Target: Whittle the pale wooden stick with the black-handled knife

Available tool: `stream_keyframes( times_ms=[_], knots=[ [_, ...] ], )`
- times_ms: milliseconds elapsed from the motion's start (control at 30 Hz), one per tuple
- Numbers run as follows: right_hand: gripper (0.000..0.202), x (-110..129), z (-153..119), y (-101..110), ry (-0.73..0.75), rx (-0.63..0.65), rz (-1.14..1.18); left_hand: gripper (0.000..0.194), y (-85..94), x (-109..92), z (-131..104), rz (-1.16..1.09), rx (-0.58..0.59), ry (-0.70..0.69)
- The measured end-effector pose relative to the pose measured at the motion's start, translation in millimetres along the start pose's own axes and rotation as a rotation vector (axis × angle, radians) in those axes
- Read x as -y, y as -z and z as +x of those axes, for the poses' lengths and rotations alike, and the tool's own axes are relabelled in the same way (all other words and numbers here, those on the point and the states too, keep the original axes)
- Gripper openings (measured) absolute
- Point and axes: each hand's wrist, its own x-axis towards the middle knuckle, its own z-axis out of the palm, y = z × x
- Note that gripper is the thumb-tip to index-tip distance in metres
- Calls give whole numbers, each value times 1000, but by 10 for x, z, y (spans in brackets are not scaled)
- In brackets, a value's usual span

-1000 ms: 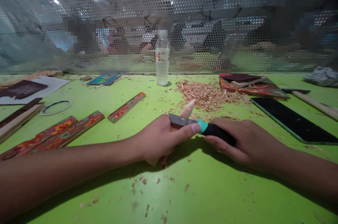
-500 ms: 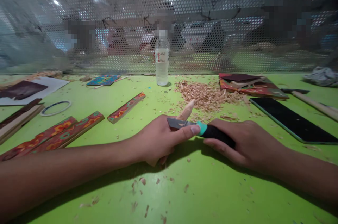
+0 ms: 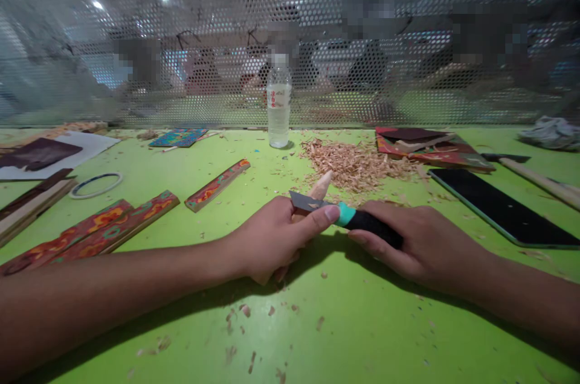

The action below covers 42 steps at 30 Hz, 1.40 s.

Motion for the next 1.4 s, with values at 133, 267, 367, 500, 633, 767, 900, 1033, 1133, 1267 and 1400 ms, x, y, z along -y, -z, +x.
stream_keyframes(
  times_ms=[133, 267, 367, 500, 633, 767, 900, 1033, 1133, 1267, 1400],
  knots=[
    [39, -5, 17, -2, 4, 18, 9, 44, 0, 9, 14, 16, 4, 3],
    [40, -17, 10, -5, 10, 21, 6, 50, -5, 12, 18, 26, -2, 7],
    [39, -22, 2, -5, 12, 20, 3, 53, -6, 2, 19, 29, 0, 10],
    [40, -18, 7, 0, 7, 37, 6, 53, 1, -2, 22, 31, 7, 0],
    [41, -13, 20, 7, 9, 45, 8, 51, 7, 8, 21, 37, 11, 4],
    [41, -9, 21, 16, 13, 47, 19, 51, 7, 0, 15, 40, 17, 10],
    [41, -13, 22, 15, 13, 54, 17, 53, 10, -14, 16, 51, 21, 15],
    [40, -26, 20, 10, 19, 58, 21, 53, 15, -4, 26, 50, 20, 15],
    [40, -28, 12, 18, 17, 62, 24, 52, 17, 10, 30, 41, 28, 15],
    [39, -22, 13, 21, 22, 65, 36, 48, 18, 22, 29, 38, 32, 13],
    [38, -34, 15, 9, 21, 63, 41, 50, 16, 23, 25, 32, 39, 10]
  ],
)
